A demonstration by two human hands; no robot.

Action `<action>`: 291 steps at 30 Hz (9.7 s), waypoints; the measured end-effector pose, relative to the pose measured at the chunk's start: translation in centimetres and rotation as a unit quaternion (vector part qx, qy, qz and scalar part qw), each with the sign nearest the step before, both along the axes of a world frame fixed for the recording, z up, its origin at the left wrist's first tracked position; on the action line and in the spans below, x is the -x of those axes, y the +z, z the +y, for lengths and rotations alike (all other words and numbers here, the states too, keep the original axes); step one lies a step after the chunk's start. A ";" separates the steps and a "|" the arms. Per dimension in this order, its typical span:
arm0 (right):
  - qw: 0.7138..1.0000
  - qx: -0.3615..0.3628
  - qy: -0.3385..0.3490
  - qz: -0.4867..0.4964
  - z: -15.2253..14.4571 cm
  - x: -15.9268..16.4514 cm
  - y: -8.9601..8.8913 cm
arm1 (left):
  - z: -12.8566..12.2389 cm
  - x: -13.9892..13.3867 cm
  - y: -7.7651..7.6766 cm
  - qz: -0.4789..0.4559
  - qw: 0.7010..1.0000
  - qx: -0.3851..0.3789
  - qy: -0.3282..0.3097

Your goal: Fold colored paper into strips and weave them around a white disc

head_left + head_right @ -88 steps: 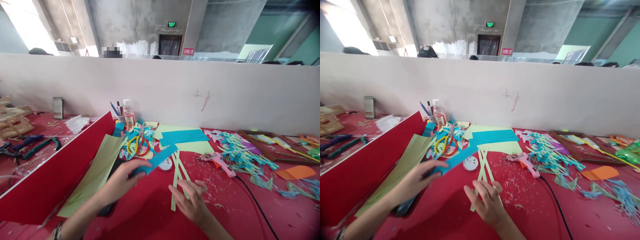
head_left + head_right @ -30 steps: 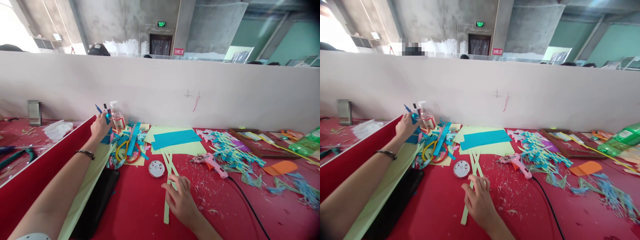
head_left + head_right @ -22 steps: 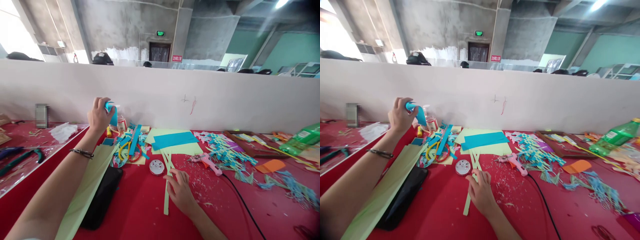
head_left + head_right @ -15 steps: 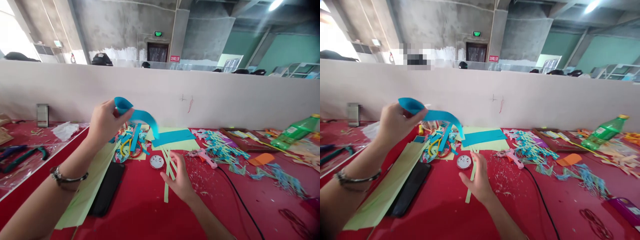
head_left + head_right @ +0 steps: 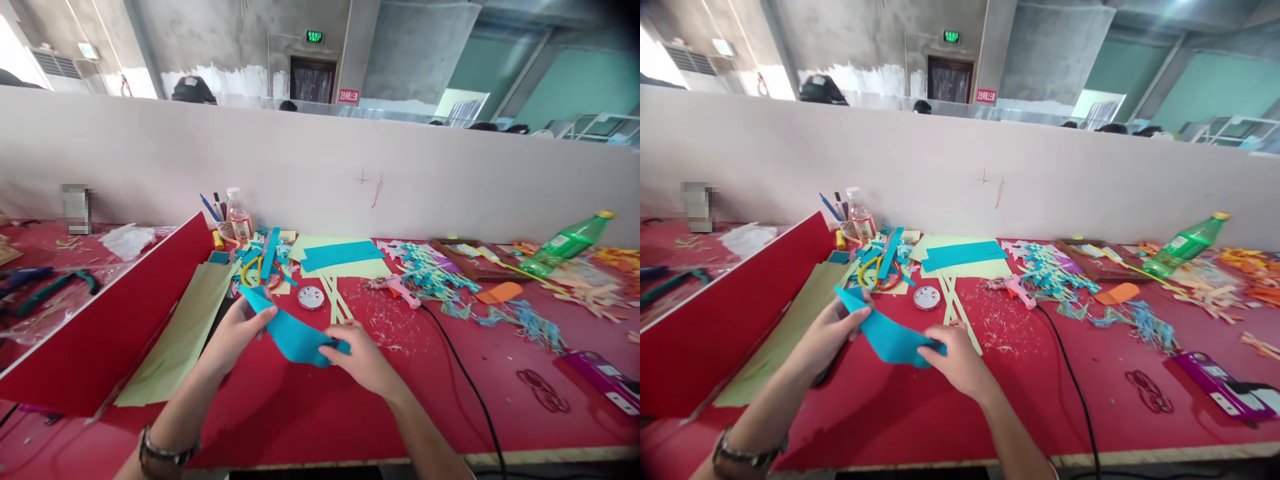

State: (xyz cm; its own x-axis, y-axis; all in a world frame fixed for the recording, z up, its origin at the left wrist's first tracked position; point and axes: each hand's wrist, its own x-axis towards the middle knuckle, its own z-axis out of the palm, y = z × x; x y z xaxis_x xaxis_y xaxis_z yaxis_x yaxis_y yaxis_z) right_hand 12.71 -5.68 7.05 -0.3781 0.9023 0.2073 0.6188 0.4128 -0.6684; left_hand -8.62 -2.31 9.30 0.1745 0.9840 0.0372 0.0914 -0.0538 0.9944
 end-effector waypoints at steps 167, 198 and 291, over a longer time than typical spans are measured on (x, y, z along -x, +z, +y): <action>0.971 -0.106 0.007 -0.213 -2.8 -6.9 -7.8 | -11.9 -3.9 -8.4 0.615 0.748 -0.221 -0.117; 0.954 -0.099 -0.154 -0.237 -4.8 -11.7 -7.8 | -11.0 -4.7 -7.1 0.613 0.747 -0.229 -0.114; 0.971 -0.074 0.038 -0.225 -1.7 -1.7 -7.9 | -10.5 1.4 -8.9 0.588 0.762 -0.230 -0.142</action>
State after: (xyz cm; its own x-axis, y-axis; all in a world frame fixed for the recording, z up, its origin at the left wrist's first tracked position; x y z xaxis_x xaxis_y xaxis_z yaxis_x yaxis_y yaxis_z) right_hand 14.45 -7.40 -0.86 -0.5253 0.8408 0.1310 0.7980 0.5402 -0.2671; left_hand -10.00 -12.79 0.38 0.5574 0.8300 0.0202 0.8245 -0.5563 0.1033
